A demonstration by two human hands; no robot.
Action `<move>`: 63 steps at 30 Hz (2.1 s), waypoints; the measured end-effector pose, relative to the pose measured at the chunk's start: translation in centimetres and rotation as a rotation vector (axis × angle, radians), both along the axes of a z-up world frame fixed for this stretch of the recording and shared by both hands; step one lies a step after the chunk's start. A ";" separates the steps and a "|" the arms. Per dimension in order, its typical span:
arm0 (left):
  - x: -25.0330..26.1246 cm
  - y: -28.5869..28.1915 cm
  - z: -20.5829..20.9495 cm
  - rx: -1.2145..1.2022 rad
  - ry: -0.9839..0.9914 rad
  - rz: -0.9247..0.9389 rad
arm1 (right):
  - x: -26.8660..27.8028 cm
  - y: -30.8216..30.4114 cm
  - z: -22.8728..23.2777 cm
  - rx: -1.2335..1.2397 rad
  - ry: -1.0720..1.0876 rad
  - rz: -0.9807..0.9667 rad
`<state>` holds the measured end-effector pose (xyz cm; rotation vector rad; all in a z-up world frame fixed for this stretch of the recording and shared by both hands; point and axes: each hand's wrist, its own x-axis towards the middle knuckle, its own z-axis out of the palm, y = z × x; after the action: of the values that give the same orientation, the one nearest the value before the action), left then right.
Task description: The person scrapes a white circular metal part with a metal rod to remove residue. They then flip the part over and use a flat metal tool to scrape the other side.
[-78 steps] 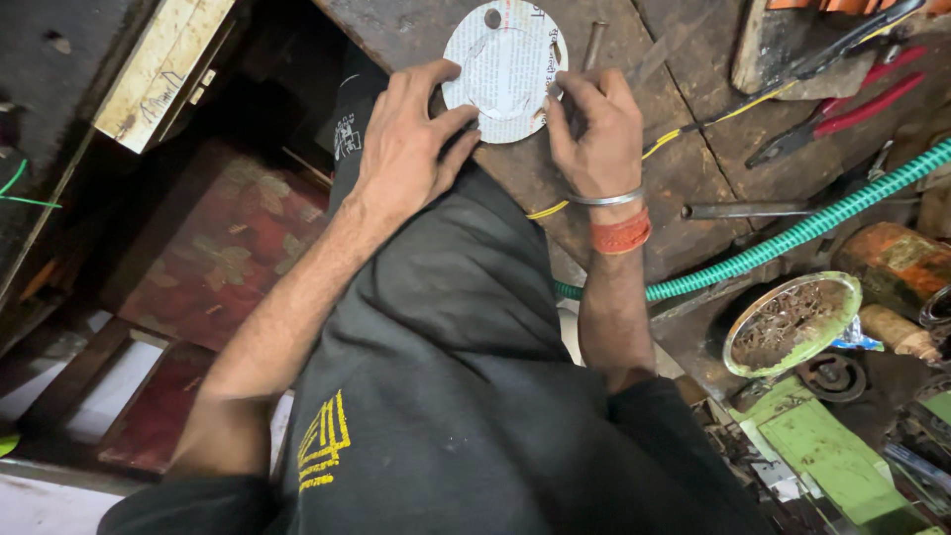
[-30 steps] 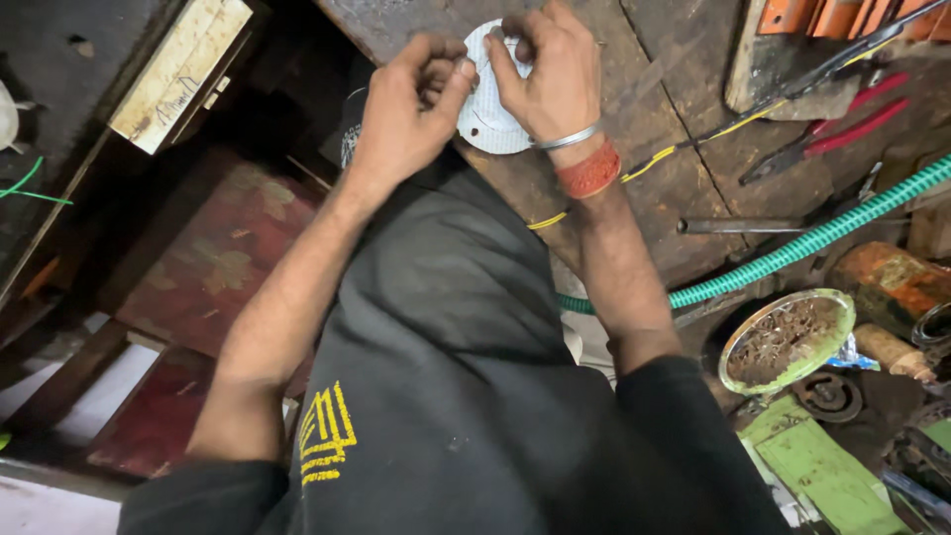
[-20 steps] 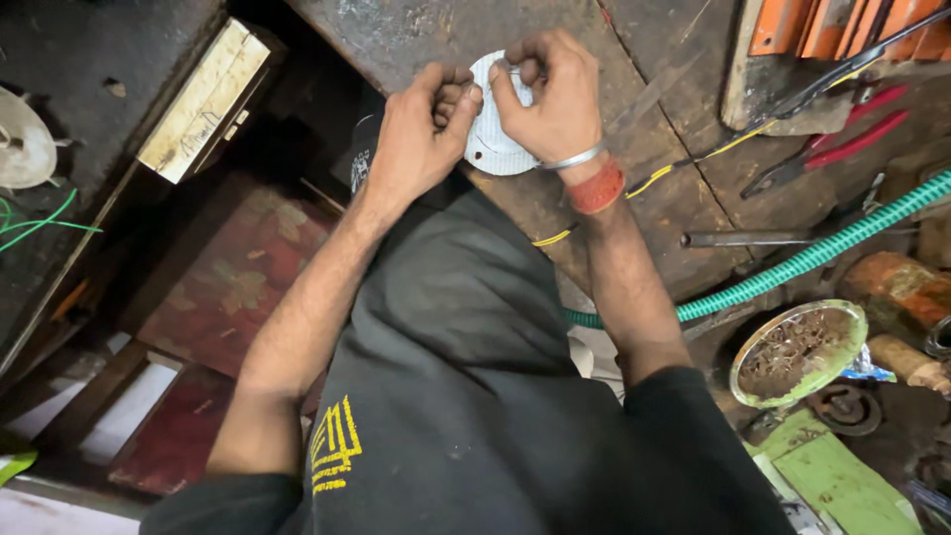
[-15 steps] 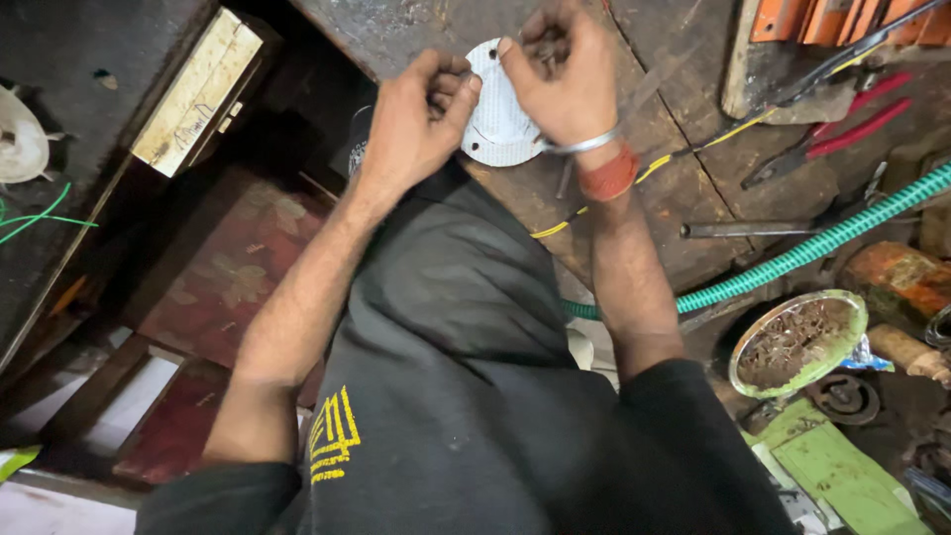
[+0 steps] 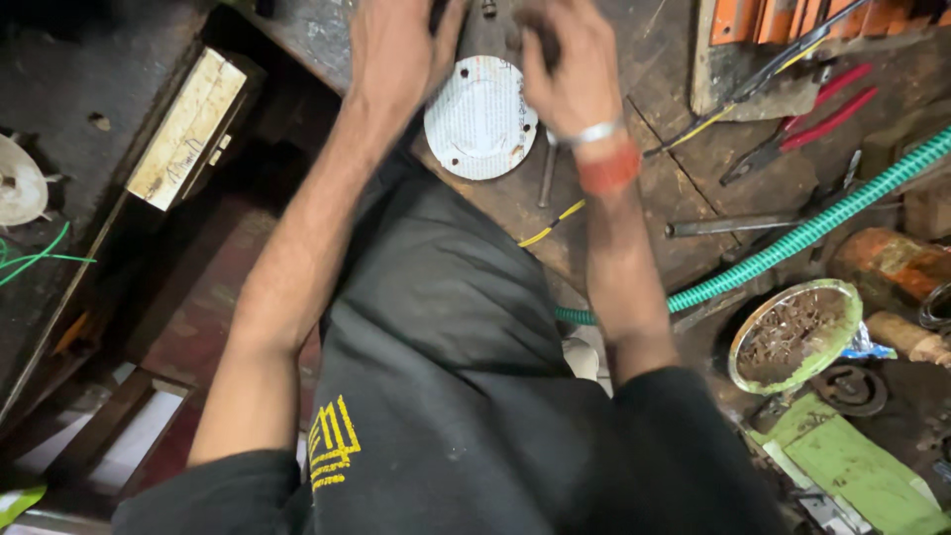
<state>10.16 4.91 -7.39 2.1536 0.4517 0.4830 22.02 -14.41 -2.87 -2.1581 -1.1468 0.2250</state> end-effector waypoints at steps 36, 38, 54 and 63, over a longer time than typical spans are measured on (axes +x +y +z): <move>-6.3 -2.5 4.5 -0.418 0.167 0.002 | -4.8 -1.7 4.4 -0.045 0.281 -0.129; -6.4 -2.4 4.6 -0.432 0.155 0.004 | -5.1 -1.6 5.1 -0.062 0.296 -0.138; -7.0 0.0 5.0 -0.268 0.026 -0.199 | -8.1 -1.2 9.6 -0.083 0.292 -0.069; -11.9 -1.7 6.5 -0.900 0.210 -0.043 | -11.0 -1.9 10.8 -0.112 0.067 0.106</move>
<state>-1.74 3.18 -0.92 1.3335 0.5947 -0.0036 11.04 -16.31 7.95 -2.1714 -1.2377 0.4145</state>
